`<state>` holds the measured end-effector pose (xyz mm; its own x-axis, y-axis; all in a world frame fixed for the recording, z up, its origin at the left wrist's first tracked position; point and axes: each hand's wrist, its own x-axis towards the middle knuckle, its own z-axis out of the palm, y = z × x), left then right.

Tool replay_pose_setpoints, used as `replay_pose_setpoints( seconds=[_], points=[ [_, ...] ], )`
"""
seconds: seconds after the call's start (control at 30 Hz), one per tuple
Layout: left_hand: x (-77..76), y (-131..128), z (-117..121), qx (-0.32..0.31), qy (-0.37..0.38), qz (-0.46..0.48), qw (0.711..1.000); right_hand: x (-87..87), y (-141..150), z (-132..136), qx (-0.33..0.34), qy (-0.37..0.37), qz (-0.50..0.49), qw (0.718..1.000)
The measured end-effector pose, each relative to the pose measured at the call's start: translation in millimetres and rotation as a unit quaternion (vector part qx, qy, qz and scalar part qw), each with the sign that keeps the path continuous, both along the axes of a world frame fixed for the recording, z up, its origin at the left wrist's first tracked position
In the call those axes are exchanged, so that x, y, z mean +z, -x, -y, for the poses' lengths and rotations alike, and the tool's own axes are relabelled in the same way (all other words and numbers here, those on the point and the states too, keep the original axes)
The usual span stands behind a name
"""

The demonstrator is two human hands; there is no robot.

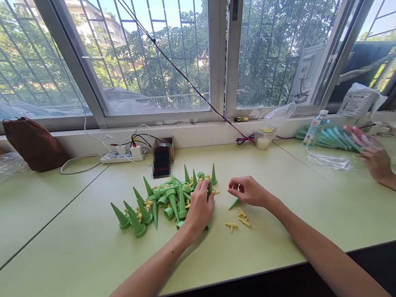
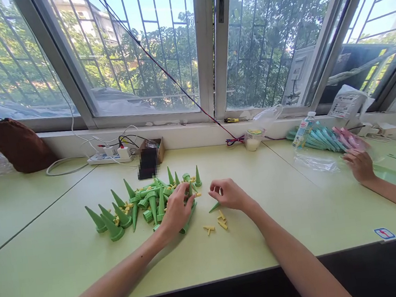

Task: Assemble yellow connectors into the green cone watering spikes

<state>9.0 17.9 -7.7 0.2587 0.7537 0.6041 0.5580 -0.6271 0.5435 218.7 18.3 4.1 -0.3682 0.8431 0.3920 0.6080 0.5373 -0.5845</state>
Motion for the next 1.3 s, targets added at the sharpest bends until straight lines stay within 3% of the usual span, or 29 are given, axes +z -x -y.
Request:
replay_pose_setpoints(
  seconds=[0.27, 0.9, 1.13, 1.3],
  points=[
    [0.0, -0.4, 1.6, 0.018, -0.006, 0.003, 1.000, 5.8, -6.5, 4.2, 0.063, 0.063, 0.087, 0.992],
    [0.3, -1.0, 3.3, 0.001, 0.025, -0.019, 1.000, 1.5, -1.4, 4.7, 0.074, 0.046, 0.122, 0.989],
    [0.5, -1.2, 3.8, 0.001, -0.026, 0.018, 1.000, -0.4, 2.1, 5.4, 0.065, 0.051, 0.122, 0.989],
    [10.5, -2.3, 11.5, 0.015, -0.140, 0.047, 0.989, -3.6, 3.1, 5.5, 0.057, 0.030, 0.123, 0.990]
  ],
)
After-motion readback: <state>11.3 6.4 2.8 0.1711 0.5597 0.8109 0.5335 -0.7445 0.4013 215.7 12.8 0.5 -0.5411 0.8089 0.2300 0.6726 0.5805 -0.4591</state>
